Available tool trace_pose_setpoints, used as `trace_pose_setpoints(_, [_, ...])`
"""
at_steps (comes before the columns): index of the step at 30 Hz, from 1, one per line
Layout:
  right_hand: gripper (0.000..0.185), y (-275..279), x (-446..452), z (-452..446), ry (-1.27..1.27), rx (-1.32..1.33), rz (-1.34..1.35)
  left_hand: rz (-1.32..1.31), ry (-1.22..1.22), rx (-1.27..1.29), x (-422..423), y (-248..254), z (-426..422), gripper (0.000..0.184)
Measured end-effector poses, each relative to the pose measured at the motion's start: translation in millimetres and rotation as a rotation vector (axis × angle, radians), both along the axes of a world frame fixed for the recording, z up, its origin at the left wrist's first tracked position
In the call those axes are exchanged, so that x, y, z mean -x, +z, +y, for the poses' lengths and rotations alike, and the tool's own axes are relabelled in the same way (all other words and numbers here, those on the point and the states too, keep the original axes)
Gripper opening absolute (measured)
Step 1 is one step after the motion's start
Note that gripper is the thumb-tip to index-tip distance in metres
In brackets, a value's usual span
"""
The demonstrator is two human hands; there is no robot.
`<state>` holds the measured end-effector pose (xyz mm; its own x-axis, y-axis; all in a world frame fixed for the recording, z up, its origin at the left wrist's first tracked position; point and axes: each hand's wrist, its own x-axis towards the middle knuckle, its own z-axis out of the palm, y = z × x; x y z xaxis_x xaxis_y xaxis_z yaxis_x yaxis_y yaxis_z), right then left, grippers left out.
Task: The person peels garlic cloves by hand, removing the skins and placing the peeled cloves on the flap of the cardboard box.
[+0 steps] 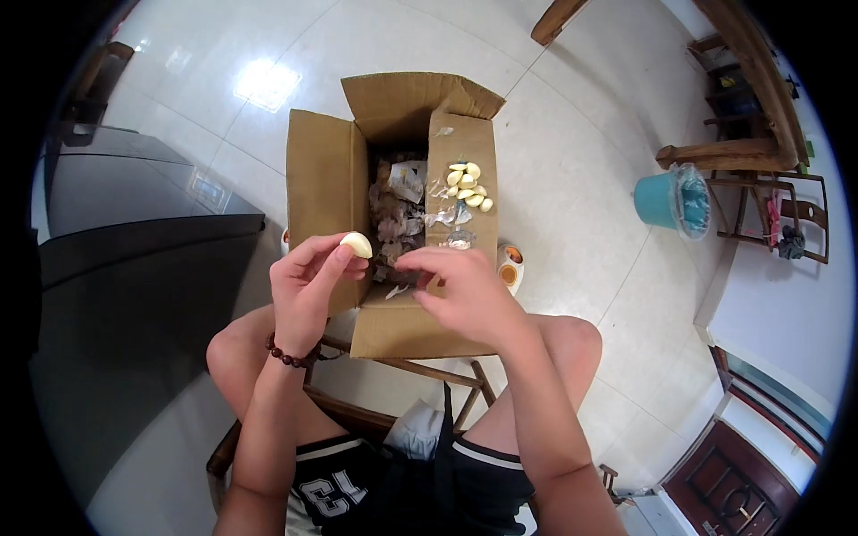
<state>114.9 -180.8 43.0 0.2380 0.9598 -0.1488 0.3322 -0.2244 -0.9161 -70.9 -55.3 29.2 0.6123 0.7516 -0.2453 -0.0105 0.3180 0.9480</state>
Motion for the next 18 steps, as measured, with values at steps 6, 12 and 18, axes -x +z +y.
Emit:
trace_pose_setpoints(6, [0.047,-7,15,7,-0.247,-0.123,0.34,0.061,-0.098,0.123,0,-12,-5,0.02])
trace_pose_setpoints(12, [0.027,-38,7,-2,-0.364,-0.054,0.212,0.262,-0.197,0.286,-13,-22,-4,0.021])
trace_pose_setpoints(18, [0.022,-115,-62,-24,-0.783,0.382,-0.165,0.524,-0.489,-0.301,-38,-44,13,0.032])
